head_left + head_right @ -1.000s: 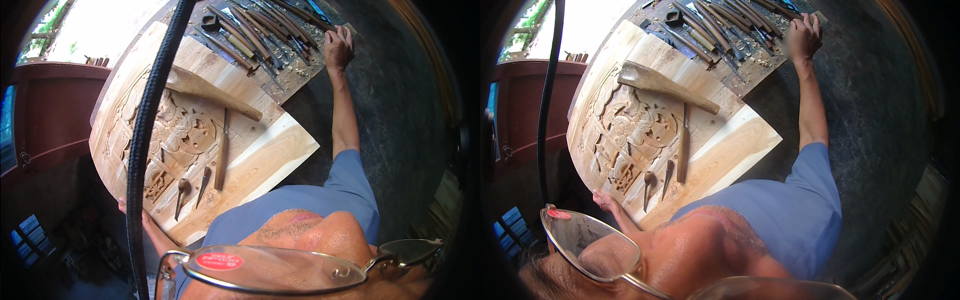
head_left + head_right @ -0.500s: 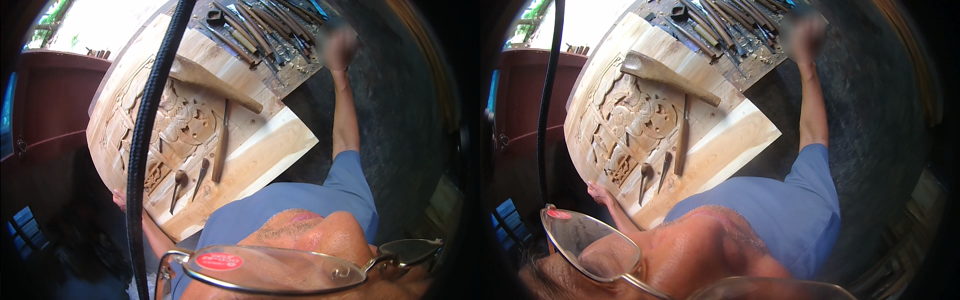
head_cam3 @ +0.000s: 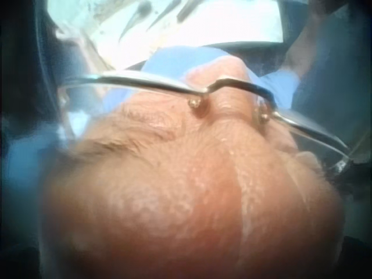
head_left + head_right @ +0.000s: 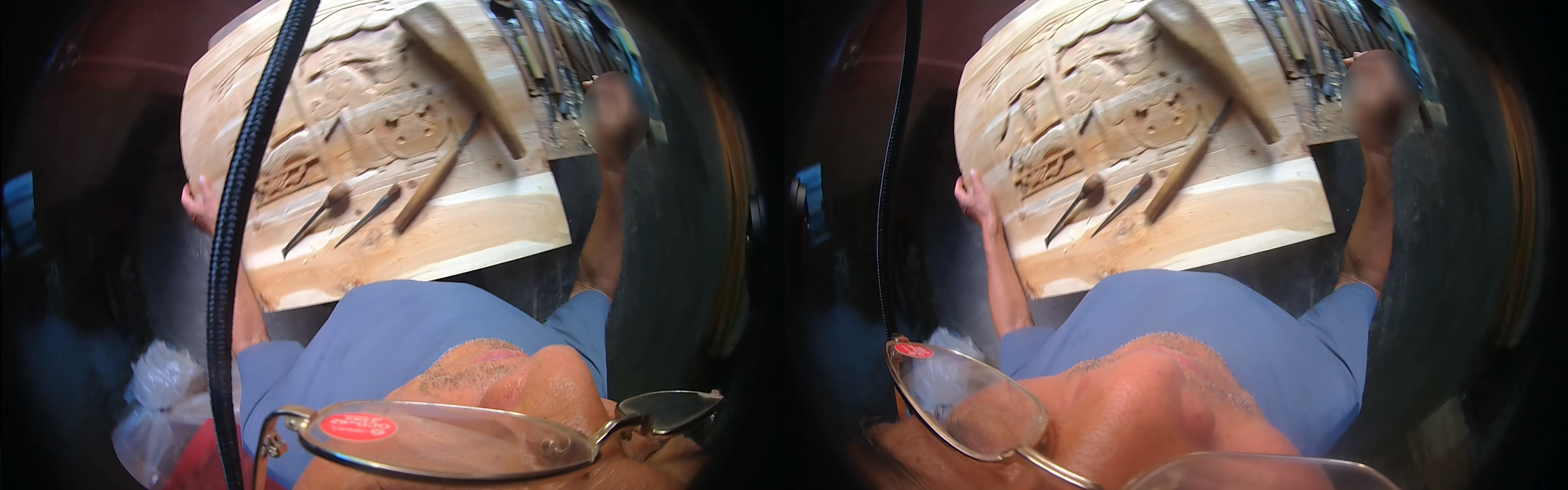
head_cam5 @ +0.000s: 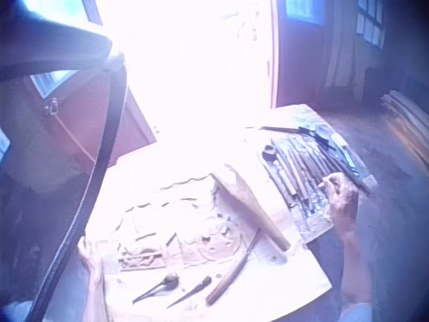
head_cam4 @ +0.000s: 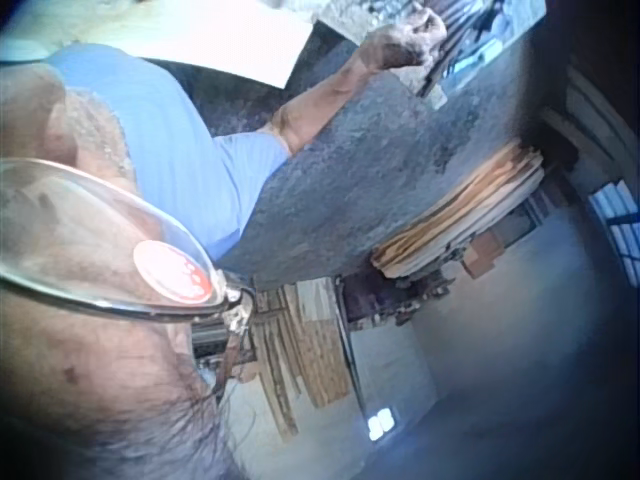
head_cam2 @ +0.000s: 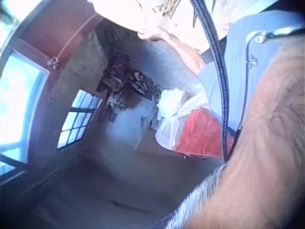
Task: The person carves a wooden plaque using a chisel and a wooden mallet.
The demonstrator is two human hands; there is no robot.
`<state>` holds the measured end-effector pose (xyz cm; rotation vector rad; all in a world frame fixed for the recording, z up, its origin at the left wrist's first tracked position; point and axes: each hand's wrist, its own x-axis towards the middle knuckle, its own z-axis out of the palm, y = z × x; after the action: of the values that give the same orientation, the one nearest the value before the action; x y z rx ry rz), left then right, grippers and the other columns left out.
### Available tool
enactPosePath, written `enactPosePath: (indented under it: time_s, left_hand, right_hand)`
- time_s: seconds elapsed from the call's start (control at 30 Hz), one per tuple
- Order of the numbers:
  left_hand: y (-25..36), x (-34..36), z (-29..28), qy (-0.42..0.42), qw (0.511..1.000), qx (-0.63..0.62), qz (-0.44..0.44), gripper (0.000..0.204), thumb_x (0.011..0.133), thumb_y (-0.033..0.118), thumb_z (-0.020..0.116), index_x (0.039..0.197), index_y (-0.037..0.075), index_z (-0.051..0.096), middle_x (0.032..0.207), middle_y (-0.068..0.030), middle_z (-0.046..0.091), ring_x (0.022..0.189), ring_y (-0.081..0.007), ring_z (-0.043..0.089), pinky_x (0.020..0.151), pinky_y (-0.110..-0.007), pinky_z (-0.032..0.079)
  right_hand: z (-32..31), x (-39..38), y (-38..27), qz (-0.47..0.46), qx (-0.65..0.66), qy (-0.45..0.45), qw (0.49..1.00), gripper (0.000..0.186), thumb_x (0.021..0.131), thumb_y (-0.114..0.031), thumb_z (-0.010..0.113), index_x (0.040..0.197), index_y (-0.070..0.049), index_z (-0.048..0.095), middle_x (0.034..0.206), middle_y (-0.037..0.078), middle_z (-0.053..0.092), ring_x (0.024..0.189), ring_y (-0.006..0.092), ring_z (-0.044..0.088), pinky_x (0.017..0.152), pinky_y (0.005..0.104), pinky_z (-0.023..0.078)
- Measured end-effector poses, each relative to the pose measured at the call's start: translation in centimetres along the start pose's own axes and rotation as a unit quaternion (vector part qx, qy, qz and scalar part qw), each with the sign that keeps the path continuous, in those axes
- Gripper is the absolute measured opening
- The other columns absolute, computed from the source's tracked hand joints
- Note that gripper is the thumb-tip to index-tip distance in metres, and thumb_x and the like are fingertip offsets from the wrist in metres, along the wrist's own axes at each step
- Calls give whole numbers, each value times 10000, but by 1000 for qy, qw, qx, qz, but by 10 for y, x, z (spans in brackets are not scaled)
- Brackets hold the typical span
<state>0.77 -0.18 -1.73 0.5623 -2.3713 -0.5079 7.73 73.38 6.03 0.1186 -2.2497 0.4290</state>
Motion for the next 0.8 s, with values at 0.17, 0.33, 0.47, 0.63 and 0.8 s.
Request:
enactPosePath:
  time_s: [0.17, 0.33, 0.47, 0.63, 0.8]
  left_hand:
    - [96, -24, -17, -2, 974, -182, 135, 371, 967, 206, 727, 1260, -13, 671, 1213, -171, 705, 1091, -290, 686, 975, -374, 533]
    - [192, -85, -57, -146, 880, -248, 379, 288, 919, 195, 771, 1165, 47, 746, 1119, -125, 740, 1042, -265, 707, 886, -364, 567]
    - [237, -122, -43, -146, 788, -320, 506, 314, 869, 283, 799, 1089, 62, 758, 1036, -92, 743, 975, -255, 711, 833, -382, 583]
    - [237, -132, -15, -189, 758, -377, 498, 207, 849, 228, 805, 968, 71, 744, 853, -50, 719, 803, -230, 693, 710, -361, 559]
    - [247, -135, -2, -268, 745, -455, 408, 139, 845, 105, 817, 941, 43, 738, 762, -103, 685, 636, -248, 634, 577, -360, 485]
  right_hand:
    - [12, 28, -101, -64, 46, -43, 996, 115, 909, -145, 787, 989, -64, 768, 844, 44, 775, 702, 138, 736, 600, 265, 554]
    - [41, 31, -204, -124, 210, -152, 958, 119, 870, -79, 806, 958, -28, 744, 909, 105, 768, 832, 227, 761, 743, 321, 611]
    - [53, 15, -233, -99, 294, -239, 920, 137, 852, -49, 808, 961, -18, 731, 923, 104, 758, 827, 249, 751, 734, 319, 613]
    - [62, 17, -243, -12, 335, -295, 895, 152, 865, -29, 797, 997, 3, 730, 944, 108, 766, 833, 202, 756, 742, 293, 619]
    - [63, 21, -231, 3, 392, -309, 867, 173, 882, -21, 784, 1044, 16, 739, 972, 112, 772, 873, 171, 759, 763, 279, 623]
